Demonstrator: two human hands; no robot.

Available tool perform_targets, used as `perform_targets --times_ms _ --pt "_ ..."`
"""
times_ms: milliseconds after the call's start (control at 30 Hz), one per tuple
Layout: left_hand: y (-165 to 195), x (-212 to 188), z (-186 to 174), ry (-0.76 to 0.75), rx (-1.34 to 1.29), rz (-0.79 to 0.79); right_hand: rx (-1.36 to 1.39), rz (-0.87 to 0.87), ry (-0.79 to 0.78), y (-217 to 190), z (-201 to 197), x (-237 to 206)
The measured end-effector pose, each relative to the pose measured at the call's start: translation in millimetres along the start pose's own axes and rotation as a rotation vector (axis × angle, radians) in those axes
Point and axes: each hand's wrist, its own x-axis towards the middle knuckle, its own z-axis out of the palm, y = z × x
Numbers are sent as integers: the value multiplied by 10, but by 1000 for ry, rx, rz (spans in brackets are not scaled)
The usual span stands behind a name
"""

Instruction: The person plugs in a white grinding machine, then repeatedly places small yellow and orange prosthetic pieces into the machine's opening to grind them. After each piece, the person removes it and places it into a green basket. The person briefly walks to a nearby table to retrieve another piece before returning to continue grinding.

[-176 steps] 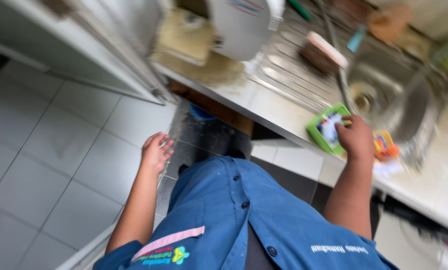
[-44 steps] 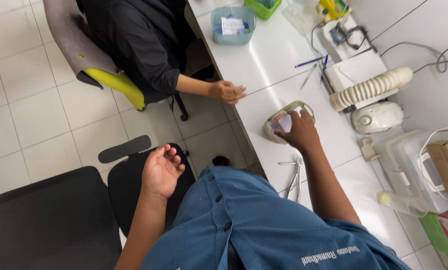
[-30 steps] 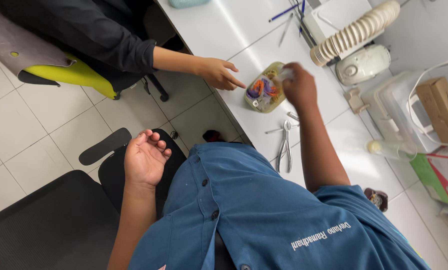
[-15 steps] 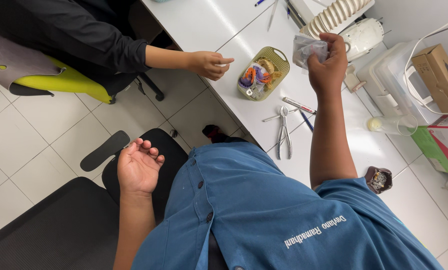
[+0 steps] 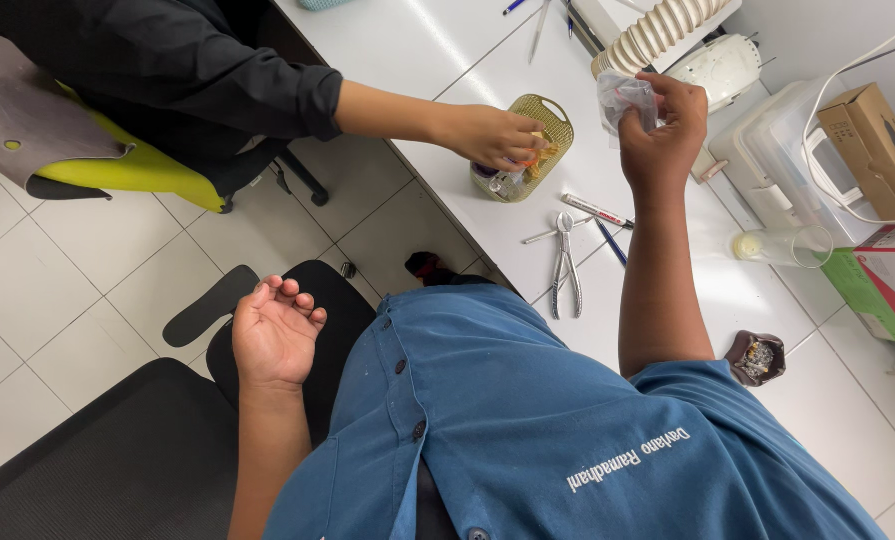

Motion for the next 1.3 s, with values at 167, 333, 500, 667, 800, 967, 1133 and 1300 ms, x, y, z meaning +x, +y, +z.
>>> perform_targets --times_ms 167,333,500,667,800,967,1133,1300 --pt "38 -5 20 5 -13 -7 -38 44 -25 -11 -25 26" --pt "70 4 52 4 -20 -5 -56 59 -61 -32 26 3" --pt "95 25 80 -4 -22 -10 -203 -36 -137 -19 90 -87" --pt "121 -6 103 11 -17 -4 -254 -35 -159 -70 160 -252" --pt "137 -21 149 48 17 0 -282 -50 -120 -130 211 -334" --pt "141 -9 215 15 43 -23 -294 30 -302 -140 257 -327" --pt "195 2 263 -3 62 -19 -259 43 -435 -150 243 -310" --pt "254 -7 278 17 73 -21 -197 -161 -429 -171 174 -249"
